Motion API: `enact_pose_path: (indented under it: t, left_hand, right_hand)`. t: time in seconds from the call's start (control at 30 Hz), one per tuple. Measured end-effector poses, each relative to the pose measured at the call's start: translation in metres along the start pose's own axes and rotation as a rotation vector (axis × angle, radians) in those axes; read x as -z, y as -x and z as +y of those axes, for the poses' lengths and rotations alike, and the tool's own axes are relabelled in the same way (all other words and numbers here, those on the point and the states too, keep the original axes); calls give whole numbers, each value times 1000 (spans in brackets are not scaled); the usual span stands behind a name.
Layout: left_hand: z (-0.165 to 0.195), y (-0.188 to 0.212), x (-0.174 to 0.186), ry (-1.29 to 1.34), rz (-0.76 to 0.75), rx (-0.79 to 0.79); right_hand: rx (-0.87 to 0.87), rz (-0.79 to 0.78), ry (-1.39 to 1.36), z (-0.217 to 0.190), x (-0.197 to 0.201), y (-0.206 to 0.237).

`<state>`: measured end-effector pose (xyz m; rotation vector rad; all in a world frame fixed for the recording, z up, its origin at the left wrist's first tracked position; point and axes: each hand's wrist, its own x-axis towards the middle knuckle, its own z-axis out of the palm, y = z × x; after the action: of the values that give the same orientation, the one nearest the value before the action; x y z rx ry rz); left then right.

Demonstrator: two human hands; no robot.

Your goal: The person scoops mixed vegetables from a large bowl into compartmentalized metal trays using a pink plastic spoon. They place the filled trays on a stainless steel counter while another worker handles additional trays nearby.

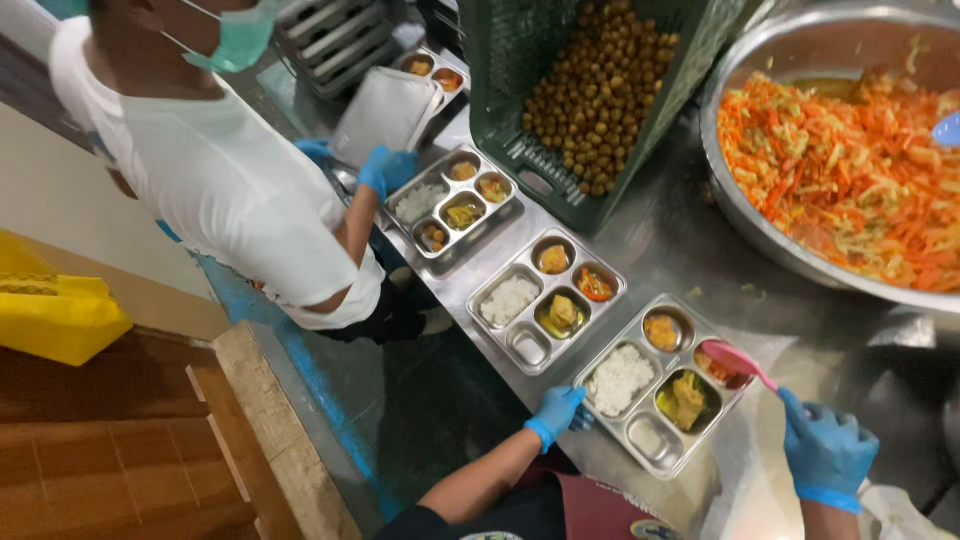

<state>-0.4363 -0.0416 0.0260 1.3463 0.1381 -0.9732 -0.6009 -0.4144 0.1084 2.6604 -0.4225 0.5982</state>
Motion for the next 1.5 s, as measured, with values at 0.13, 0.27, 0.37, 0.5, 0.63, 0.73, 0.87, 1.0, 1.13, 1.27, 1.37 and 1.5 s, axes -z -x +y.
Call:
enact_pose_path:
  t: [0.13, 0.27, 0.37, 0.5, 0.63, 0.73, 0.87, 1.0, 1.13, 1.27, 1.37, 1.5]
  left_hand:
    - [-2, 9, 14, 9, 53, -68]
    - [-2, 13, 23, 105, 149, -69]
    - [1, 12, 29, 154, 215, -83]
    - [8, 10, 40, 167, 282, -100]
    - [12, 5, 46, 170, 336, -120]
    - [16, 2, 49, 142, 391, -172]
    - [20, -1, 54, 118, 417, -145]
    - [9, 4, 55, 40, 317, -126]
    - [-11, 12, 45, -60, 151, -118]
    - [-18, 8, 37, 148, 169, -64]
    - [-16, 2, 38, 216, 246, -109]
    - [-10, -1, 47, 164, 327, -199]
  right_hand:
    - [-49, -45, 41, -20, 8, -3]
    - [-106, -47, -60, -37, 9, -5]
    - [-129, -22, -28, -49, 6, -5]
    - [-145, -27, -48, -61, 1, -5]
    - [-150, 7, -109, -68, -5, -10]
    - [-183, 8, -106, -74, -8, -12]
    - [-350, -24, -354, -79, -8, -7]
    - [-733, -76, -1251, -82, -4, -1]
    - [-1001, -275, -1492, -77, 0, 8]
    - [-1030, -496, -1560, -65, 0, 10]
    - [-1029, -467, -1588, -66, -1, 5]
    - [-1023, -404, -1623, -68, 3, 1]
